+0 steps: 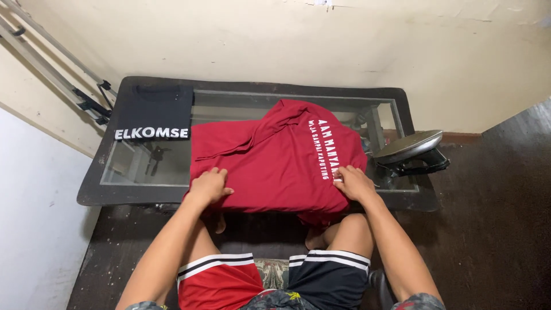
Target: Ironing a red shirt on a glass table
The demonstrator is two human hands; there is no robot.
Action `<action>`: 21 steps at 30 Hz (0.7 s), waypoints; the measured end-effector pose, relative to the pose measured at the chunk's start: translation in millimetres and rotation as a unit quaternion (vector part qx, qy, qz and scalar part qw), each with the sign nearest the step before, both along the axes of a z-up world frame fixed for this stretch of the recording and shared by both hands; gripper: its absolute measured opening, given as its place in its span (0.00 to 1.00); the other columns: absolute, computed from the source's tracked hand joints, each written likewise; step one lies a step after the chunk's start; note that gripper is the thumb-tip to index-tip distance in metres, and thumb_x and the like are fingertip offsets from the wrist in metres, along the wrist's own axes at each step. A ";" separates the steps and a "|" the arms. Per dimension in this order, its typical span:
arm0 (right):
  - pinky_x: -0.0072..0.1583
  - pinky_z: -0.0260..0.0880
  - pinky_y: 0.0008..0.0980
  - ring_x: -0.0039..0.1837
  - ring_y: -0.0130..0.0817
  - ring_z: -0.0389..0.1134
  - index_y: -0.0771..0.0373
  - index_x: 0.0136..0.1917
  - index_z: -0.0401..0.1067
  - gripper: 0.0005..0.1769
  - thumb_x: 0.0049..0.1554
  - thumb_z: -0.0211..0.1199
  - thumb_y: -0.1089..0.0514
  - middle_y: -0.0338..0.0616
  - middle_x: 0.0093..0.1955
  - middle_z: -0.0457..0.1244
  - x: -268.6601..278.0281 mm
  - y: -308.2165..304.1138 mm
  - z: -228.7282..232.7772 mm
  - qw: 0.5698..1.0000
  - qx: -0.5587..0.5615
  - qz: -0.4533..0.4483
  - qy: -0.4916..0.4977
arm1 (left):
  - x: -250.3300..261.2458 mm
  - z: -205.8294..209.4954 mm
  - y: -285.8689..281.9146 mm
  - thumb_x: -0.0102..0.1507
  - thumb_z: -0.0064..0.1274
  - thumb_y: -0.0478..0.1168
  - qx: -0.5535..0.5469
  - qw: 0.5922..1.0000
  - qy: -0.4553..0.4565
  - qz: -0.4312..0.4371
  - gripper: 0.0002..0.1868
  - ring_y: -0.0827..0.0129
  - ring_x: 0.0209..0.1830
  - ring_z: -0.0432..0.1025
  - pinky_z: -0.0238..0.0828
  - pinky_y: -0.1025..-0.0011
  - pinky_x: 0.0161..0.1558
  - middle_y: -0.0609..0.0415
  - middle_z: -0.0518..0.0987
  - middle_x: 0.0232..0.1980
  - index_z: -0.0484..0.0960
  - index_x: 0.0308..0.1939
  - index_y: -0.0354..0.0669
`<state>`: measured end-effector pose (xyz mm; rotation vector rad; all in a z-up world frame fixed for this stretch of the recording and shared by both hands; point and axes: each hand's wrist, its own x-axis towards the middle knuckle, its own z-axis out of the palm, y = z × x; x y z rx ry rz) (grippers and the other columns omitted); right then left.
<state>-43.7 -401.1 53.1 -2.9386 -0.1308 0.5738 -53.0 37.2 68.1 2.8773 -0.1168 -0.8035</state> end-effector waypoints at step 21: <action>0.66 0.68 0.50 0.70 0.50 0.68 0.48 0.59 0.77 0.27 0.55 0.60 0.32 0.40 0.61 0.72 -3.7 -57.3 -47.6 0.958 0.081 -0.274 0.017 | 14.4 -24.3 76.2 0.49 0.77 0.52 -0.005 0.997 0.042 0.065 0.30 0.48 0.68 0.71 0.69 0.53 0.66 0.42 0.78 0.59 0.79 0.49 0.50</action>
